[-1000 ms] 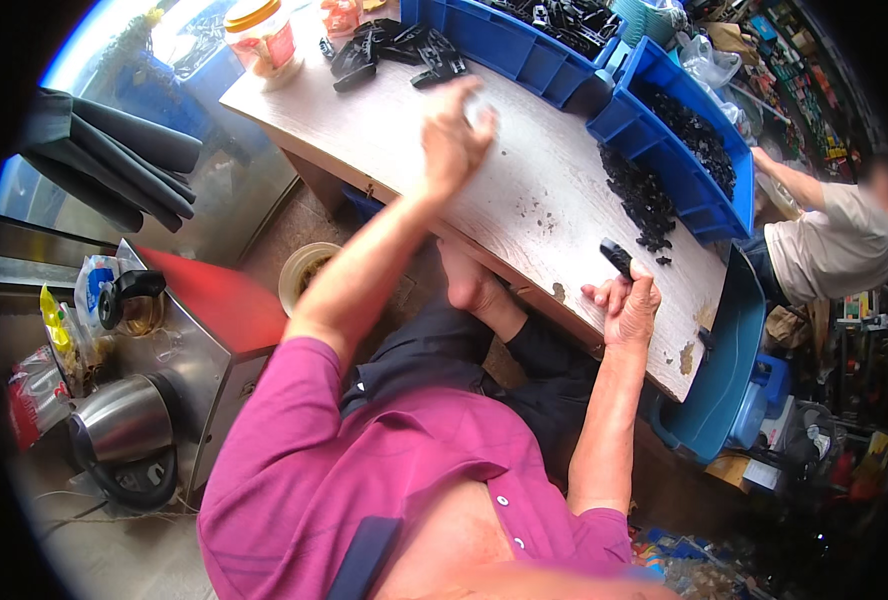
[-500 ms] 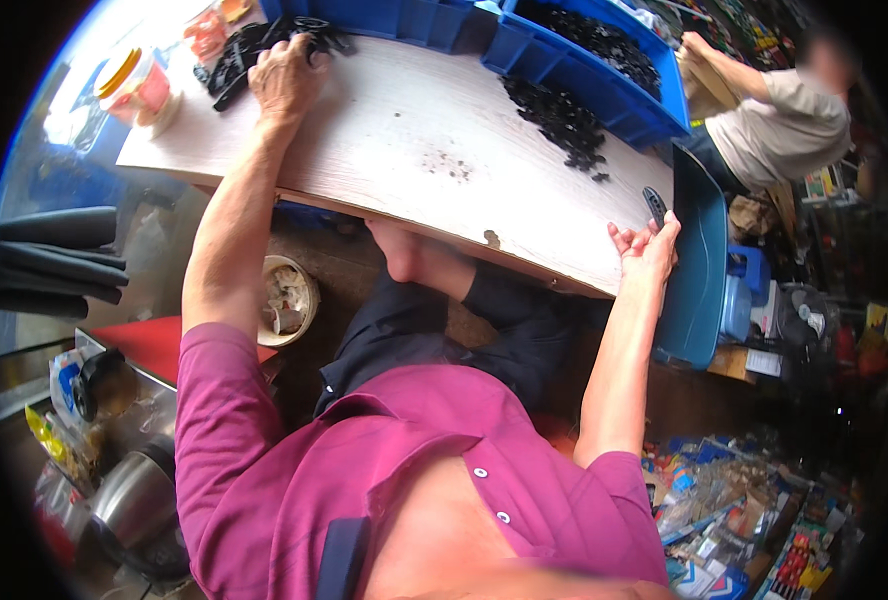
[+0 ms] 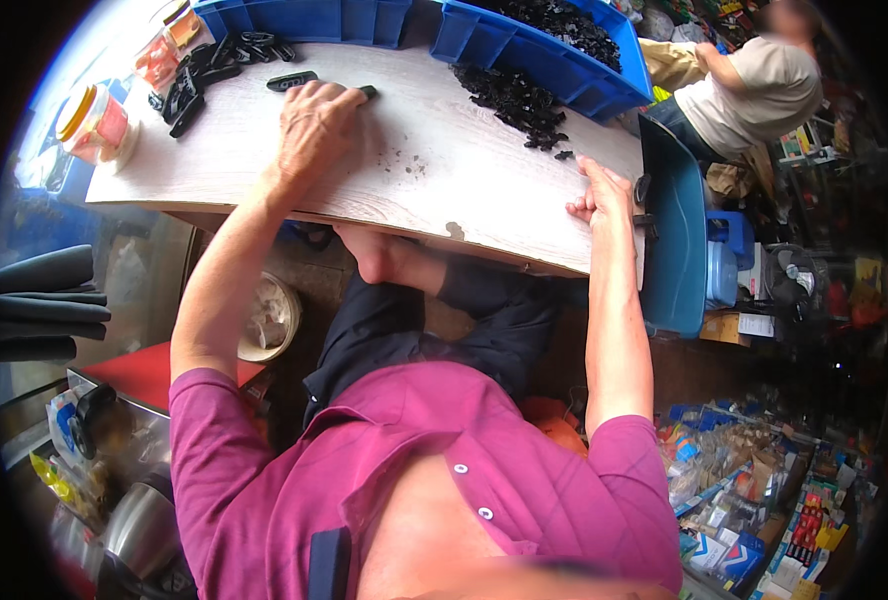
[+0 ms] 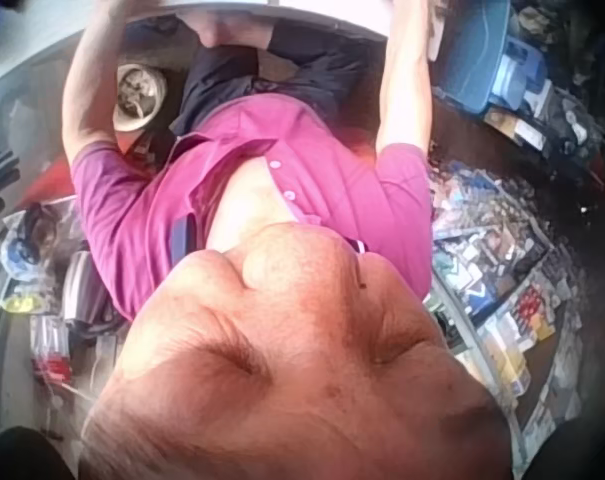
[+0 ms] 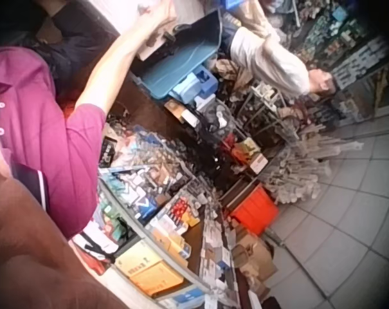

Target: The person assembles small L-shaped brackets by hand, taking parts from a parts bin and joining them with small screws.

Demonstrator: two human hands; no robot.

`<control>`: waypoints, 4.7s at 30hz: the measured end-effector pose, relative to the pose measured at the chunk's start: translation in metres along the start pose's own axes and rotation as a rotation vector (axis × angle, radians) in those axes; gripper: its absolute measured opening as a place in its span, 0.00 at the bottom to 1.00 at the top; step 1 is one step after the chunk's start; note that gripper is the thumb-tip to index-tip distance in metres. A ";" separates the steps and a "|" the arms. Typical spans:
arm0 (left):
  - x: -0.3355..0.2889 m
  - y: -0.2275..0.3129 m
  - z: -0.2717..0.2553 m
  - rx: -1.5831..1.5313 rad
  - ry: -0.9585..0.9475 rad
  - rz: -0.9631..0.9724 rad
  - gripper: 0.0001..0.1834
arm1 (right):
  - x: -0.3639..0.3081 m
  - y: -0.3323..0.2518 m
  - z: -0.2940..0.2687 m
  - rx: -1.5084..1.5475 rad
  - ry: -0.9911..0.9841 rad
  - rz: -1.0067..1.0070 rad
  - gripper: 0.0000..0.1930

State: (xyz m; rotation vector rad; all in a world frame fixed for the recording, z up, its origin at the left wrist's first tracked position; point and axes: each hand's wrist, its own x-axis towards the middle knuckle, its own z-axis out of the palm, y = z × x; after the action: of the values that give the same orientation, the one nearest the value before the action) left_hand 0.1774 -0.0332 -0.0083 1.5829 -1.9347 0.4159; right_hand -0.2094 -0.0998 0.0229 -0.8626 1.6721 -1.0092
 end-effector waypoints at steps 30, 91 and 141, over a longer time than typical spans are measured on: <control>0.005 0.154 0.028 -1.980 -0.224 -1.087 0.07 | -0.067 0.032 0.064 0.219 -0.559 -0.266 0.13; 0.000 0.168 -0.004 -1.813 -0.273 -1.039 0.10 | -0.069 0.041 0.065 0.478 -0.582 -0.269 0.06; 0.014 0.153 0.032 -1.863 -0.142 -0.958 0.06 | -0.055 0.026 0.046 0.387 -0.505 -0.151 0.16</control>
State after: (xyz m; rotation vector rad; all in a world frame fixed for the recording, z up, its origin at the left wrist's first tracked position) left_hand 0.0207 -0.0256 -0.0047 0.8351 -0.6069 -1.4582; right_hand -0.1523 -0.0508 0.0103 -0.8976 0.9612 -1.0635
